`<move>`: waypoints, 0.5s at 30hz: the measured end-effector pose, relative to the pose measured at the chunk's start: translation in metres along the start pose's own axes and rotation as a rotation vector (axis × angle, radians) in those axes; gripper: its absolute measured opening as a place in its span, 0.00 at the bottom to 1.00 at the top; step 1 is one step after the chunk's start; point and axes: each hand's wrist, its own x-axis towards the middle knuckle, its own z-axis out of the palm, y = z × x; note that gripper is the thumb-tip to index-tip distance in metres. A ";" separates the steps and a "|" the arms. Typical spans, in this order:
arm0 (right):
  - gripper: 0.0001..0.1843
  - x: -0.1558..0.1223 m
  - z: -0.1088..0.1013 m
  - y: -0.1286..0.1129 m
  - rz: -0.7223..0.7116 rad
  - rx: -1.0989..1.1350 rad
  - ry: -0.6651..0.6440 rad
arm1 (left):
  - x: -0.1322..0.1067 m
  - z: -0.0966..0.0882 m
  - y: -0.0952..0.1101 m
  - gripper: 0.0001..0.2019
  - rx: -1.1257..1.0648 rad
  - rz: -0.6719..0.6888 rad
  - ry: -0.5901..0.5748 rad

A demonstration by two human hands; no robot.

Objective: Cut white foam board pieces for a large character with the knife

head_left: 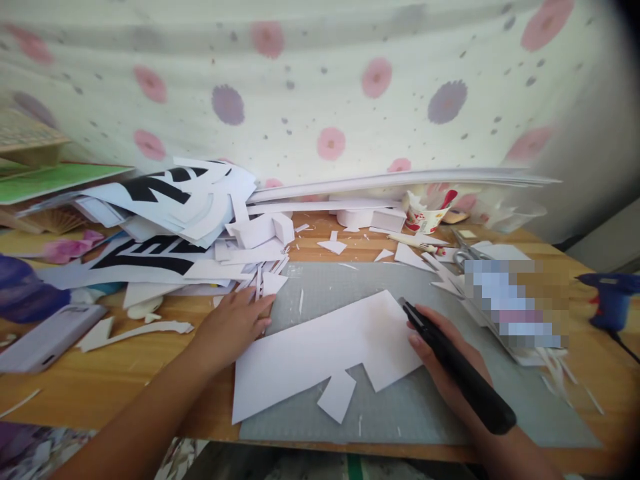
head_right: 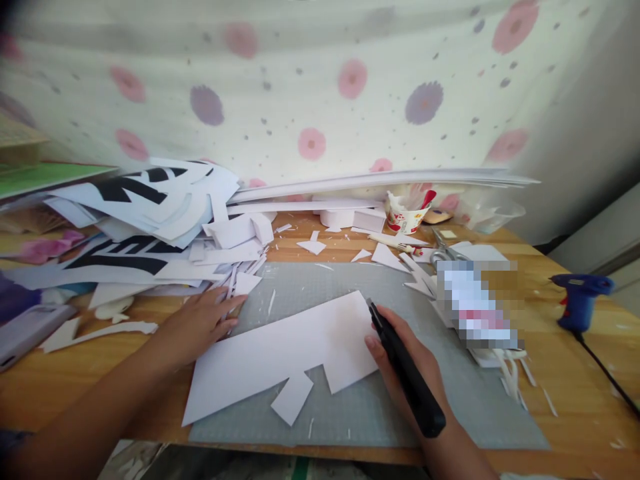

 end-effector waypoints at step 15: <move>0.23 0.002 0.001 0.005 -0.100 0.019 0.049 | 0.000 -0.008 -0.033 0.19 0.056 -0.088 0.037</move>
